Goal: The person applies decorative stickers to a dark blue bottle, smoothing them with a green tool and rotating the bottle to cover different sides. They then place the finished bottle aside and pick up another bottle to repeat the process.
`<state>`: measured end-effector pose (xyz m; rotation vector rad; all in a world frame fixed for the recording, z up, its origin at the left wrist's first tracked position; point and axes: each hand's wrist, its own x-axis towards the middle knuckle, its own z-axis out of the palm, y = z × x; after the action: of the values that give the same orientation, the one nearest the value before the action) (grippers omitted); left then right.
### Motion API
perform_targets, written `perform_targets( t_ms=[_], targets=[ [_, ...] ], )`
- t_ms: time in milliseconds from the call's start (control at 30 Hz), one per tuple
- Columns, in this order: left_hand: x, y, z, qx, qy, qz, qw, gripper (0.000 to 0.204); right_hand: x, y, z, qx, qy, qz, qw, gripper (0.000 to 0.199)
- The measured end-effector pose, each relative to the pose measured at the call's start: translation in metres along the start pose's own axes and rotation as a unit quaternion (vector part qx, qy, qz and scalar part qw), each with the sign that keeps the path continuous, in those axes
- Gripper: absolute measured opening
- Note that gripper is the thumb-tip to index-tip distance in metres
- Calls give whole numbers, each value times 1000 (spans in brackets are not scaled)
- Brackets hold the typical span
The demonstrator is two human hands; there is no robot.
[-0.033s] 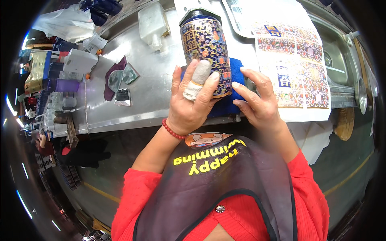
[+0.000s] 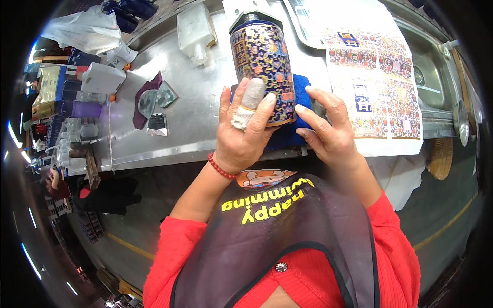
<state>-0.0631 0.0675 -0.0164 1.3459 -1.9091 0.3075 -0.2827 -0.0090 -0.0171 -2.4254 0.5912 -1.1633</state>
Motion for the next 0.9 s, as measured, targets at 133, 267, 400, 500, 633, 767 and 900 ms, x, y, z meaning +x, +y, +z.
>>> perform_targets(
  t_ms=[133, 267, 400, 500, 633, 767, 900],
  targets=[
    [-11, 1, -2, 7, 5, -24, 1000, 47, -1, -2, 6, 8, -6, -7, 1000, 45],
    [-14, 2, -9, 63, -12, 10, 998, 34, -3, -3, 7, 6, -4, -11, 1000, 47],
    [-9, 2, -13, 67, -25, 35, 997, 33, -4, -4, 8, 5, -10, -5, 1000, 50],
    [-4, 0, -17, 64, -38, 55, 996, 31, -4, -4, 9, 1, -7, -7, 1000, 50],
    [-1, -1, -20, 55, -54, 75, 994, 31, -3, -2, 10, -7, 3, -13, 1000, 48],
    [-1, -1, -20, 37, -57, 90, 994, 32, -4, -1, 9, 7, -3, -11, 1000, 49],
    [-5, 2, -21, 14, -46, 26, 999, 35, -5, -1, 9, 9, -5, -6, 1000, 50]
  ],
)
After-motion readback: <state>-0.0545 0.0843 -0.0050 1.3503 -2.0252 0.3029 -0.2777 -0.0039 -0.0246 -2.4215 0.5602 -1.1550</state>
